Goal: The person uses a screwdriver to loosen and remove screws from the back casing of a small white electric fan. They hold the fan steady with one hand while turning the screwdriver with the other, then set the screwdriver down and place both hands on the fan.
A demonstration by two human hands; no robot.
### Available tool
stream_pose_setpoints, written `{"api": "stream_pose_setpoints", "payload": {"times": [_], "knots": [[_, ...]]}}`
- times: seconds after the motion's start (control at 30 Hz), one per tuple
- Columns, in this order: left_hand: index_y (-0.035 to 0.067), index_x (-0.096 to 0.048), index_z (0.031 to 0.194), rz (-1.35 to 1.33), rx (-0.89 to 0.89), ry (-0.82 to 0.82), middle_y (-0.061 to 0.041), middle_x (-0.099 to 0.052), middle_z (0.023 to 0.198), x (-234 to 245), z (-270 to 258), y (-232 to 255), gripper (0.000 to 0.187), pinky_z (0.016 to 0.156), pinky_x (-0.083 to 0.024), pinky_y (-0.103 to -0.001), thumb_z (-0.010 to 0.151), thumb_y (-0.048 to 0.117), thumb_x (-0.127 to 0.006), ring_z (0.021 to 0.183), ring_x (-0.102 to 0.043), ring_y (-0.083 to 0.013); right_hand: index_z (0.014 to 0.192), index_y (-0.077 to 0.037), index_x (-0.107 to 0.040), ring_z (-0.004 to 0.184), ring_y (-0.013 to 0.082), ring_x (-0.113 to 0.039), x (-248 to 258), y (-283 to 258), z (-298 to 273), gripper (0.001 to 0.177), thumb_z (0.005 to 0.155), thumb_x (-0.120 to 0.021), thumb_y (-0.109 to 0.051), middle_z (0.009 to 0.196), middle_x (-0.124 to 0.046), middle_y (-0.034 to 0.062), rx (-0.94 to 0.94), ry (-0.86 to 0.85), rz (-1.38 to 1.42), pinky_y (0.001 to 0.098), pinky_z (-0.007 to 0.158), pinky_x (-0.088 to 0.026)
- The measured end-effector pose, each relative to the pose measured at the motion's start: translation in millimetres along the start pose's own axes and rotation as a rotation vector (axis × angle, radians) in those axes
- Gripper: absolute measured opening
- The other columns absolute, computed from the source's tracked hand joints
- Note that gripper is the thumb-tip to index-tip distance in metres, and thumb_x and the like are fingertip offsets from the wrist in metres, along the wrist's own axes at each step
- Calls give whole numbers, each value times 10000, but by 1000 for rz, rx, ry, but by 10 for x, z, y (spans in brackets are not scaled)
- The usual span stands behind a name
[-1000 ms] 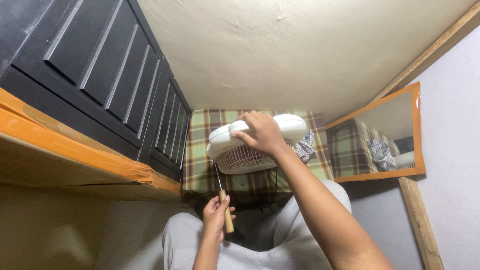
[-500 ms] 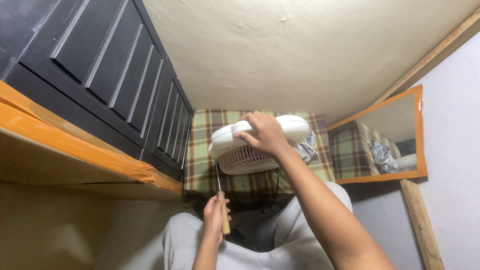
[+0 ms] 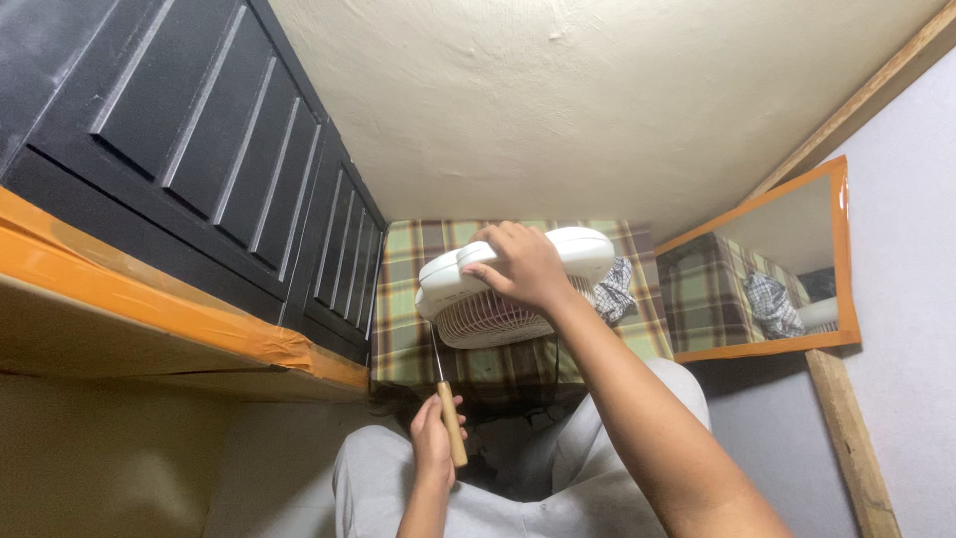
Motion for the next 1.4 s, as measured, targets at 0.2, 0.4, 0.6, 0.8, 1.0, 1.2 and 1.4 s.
{"api": "stream_pose_setpoints", "payload": {"times": [0.2,0.4,0.6,0.8,1.0,1.2,1.4], "knots": [[-17,-642,1244,20,19,-18,-112,-726,1032,0,-26,-7,380,630,-577,-321,983,253,-579,801,-674,-161,1065,-146,-694,929,254,-650,48,-8,-35,396,907,-696,-510,957,-687,56,31,64,-20,409,827,-470],[-21,-716,1166,153,-57,14,-91,-751,953,76,56,72,418,757,-535,-270,903,303,-743,840,-676,-140,1043,-145,-685,912,252,-656,51,-31,-13,397,897,-707,-514,939,-683,53,30,65,-1,411,810,-478],[28,-717,1099,62,22,-72,-55,-654,799,19,27,36,421,514,-464,-271,953,415,-634,585,-533,-130,1059,-127,-679,916,281,-648,61,-27,-25,419,899,-706,-513,921,-664,78,34,72,-17,427,804,-483],[102,-573,1203,113,171,-76,-30,-522,738,-55,-134,96,434,417,-391,-280,1013,483,-486,510,-489,-132,1065,-129,-675,889,269,-644,40,-7,-19,445,892,-693,-539,937,-668,72,13,44,-4,420,794,-486],[95,-618,1265,-67,143,-128,-53,-530,764,14,-131,146,456,370,-382,-290,1037,397,-364,461,-461,-123,1081,-133,-683,904,274,-641,13,36,-38,439,910,-681,-538,962,-667,79,22,70,-38,420,806,-479],[111,-576,1278,110,81,-117,-53,-581,827,-30,-152,161,362,418,-454,-297,1032,339,-440,509,-538,-124,1074,-128,-672,894,273,-644,-13,36,-16,454,902,-690,-548,939,-660,80,15,39,-32,419,803,-485],[132,-461,1190,117,5,-94,-57,-594,797,-119,-161,179,331,421,-434,-303,970,347,-583,500,-522,-136,1066,-129,-665,925,299,-638,27,19,-51,402,910,-718,-496,940,-651,90,41,81,7,435,803,-480]]}}
Point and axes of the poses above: each hand's wrist, its own z-axis towards the middle knuckle, its own x-axis out of the back of the hand, y = z × x, the point moved 4 cm from there along z, towards the middle knuckle
